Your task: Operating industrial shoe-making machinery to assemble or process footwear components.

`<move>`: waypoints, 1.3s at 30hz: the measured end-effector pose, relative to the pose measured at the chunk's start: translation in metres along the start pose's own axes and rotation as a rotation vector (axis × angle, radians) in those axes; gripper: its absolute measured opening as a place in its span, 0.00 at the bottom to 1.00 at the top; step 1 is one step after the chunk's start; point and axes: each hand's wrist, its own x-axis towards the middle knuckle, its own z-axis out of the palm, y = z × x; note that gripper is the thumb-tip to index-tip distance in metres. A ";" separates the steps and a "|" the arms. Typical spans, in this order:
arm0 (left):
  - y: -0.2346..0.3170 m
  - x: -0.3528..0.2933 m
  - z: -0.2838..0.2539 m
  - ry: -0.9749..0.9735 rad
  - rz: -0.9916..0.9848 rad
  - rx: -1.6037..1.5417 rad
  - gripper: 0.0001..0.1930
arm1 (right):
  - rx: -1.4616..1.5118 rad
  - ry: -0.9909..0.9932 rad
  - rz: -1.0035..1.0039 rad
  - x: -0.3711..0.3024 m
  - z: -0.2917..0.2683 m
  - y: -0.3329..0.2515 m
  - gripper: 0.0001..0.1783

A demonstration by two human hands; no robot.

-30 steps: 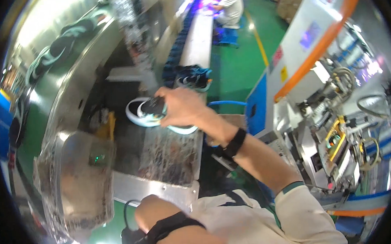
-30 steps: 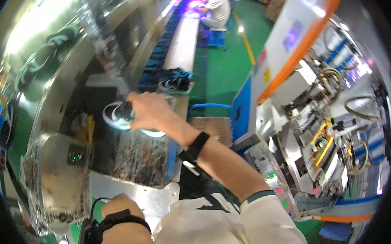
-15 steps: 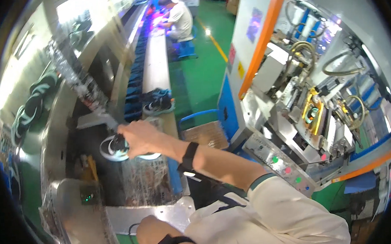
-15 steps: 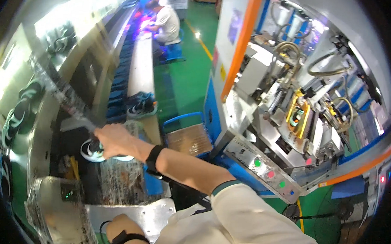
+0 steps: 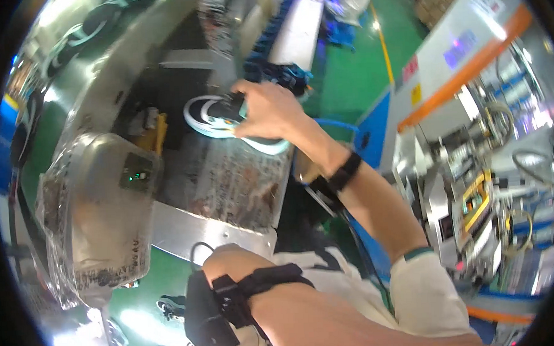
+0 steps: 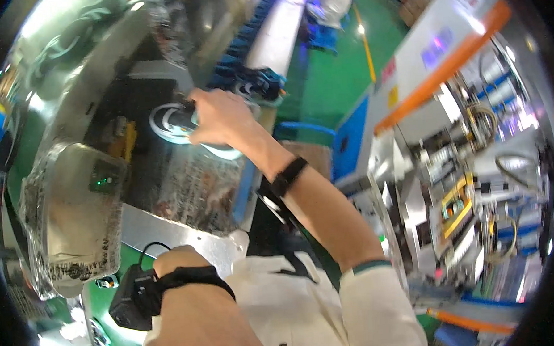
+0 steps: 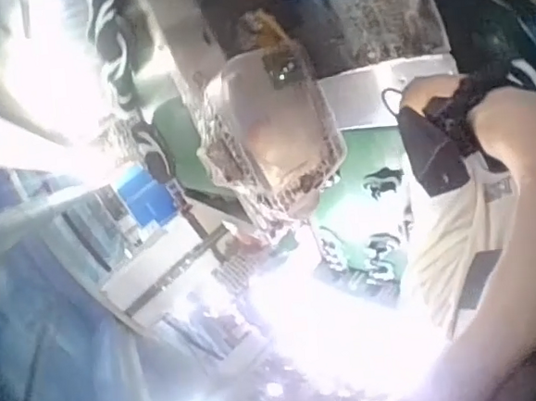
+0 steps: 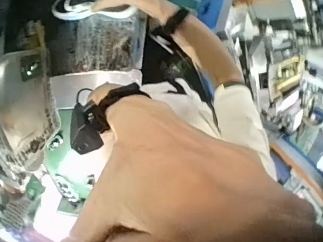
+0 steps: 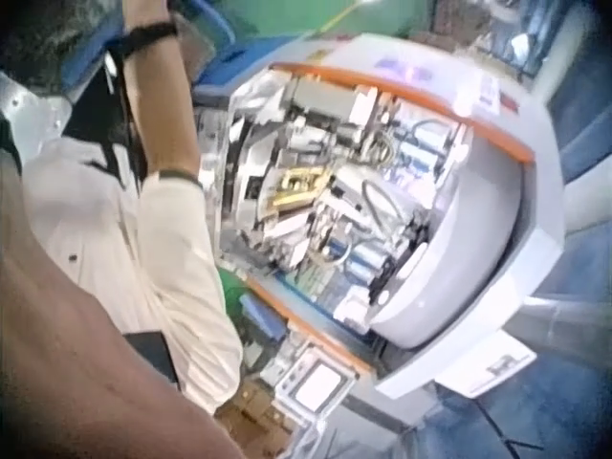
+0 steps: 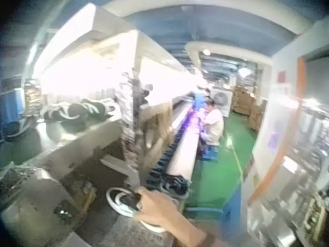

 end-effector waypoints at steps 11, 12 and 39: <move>0.006 0.023 -0.015 -0.153 -0.015 -0.053 0.52 | -0.009 -0.118 0.120 -0.012 -0.008 -0.003 0.39; -0.002 0.032 -0.019 -0.183 -0.022 -0.084 0.52 | 0.013 -0.088 0.075 -0.013 -0.006 -0.003 0.40; -0.089 0.072 0.054 -0.316 -0.337 -0.190 0.56 | 0.258 0.484 -0.276 -0.104 -0.011 0.025 0.29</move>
